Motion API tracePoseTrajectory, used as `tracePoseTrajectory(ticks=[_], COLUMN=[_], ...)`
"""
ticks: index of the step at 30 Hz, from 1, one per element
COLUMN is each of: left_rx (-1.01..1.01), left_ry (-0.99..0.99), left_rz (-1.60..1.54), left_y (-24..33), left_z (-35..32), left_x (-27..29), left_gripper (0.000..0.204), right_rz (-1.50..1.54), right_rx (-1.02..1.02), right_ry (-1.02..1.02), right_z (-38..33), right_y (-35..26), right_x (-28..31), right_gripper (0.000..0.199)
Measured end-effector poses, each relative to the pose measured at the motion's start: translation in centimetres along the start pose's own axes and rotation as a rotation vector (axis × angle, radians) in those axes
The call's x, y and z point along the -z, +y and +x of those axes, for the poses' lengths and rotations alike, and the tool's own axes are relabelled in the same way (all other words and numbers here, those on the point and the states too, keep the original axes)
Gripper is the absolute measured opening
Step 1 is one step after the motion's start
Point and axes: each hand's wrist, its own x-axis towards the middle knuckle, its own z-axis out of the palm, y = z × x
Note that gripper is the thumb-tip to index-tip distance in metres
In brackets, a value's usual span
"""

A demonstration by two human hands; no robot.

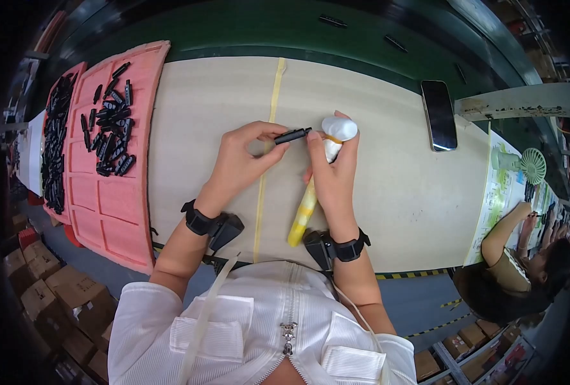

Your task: The person picks up a black component from a tray, aligns it with a white and yellow object, and presses it into place by hand, repeating this for numerous components.

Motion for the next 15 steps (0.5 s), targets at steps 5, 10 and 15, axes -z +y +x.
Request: tracePoseTrajectory(ticks=[5,10,15], left_rx=[0.349,0.356,0.319], left_ry=[-0.135,-0.058,-0.044], left_rz=[-0.573,-0.675,-0.73], left_y=[0.8,0.3,0.3], left_z=[0.1,-0.3,-0.5], left_x=[0.2,-0.5,-0.9], left_gripper=[0.017,0.017,0.018], right_rz=[0.007,0.051,0.049], right_rx=[0.039,0.07,0.107], right_ry=[-0.02,-0.03,-0.048], right_z=[0.0,-0.4,-0.3], right_y=[-0.4,-0.6,-0.5], right_x=[0.1,-0.4,-0.4], right_gripper=[0.055,0.058,0.06])
